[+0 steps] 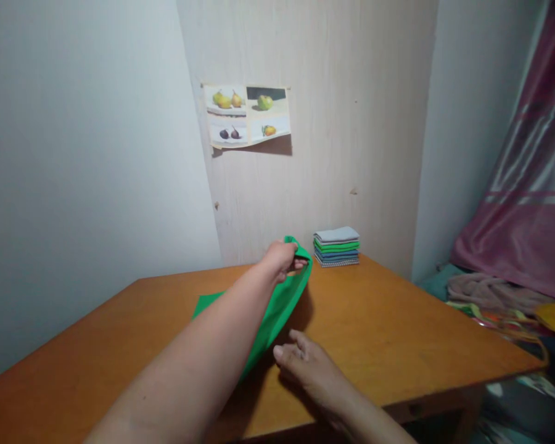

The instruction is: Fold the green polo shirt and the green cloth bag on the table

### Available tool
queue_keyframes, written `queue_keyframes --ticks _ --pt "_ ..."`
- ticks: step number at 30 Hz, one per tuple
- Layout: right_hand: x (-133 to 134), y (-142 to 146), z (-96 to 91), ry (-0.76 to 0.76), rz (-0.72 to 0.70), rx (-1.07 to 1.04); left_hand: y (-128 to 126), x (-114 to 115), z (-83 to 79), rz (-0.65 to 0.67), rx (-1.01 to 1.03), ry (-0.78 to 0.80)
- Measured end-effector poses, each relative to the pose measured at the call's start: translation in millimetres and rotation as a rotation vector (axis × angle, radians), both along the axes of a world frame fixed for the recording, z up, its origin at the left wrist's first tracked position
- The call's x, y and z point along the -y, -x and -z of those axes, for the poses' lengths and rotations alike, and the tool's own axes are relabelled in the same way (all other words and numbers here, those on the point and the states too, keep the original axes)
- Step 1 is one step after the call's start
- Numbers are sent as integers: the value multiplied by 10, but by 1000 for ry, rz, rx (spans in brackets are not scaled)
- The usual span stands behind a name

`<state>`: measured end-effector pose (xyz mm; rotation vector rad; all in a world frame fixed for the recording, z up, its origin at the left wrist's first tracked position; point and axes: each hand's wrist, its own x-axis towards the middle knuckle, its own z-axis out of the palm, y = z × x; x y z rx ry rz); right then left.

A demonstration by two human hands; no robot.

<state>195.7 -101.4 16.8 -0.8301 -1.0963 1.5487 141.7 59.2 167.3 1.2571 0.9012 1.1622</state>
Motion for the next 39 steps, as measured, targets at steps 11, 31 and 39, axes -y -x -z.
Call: queue_keyframes --ticks 11,31,39 --pt "122 147 115 -322 -35 344 497 116 -924 -317 353 -70" --pt "-775 -1158 -937 -357 409 832 2353 106 -417 -707 124 -64" --pt "-1793 -1009 -1573 -536 887 1359 2521 -386 -711 -657 187 -130"
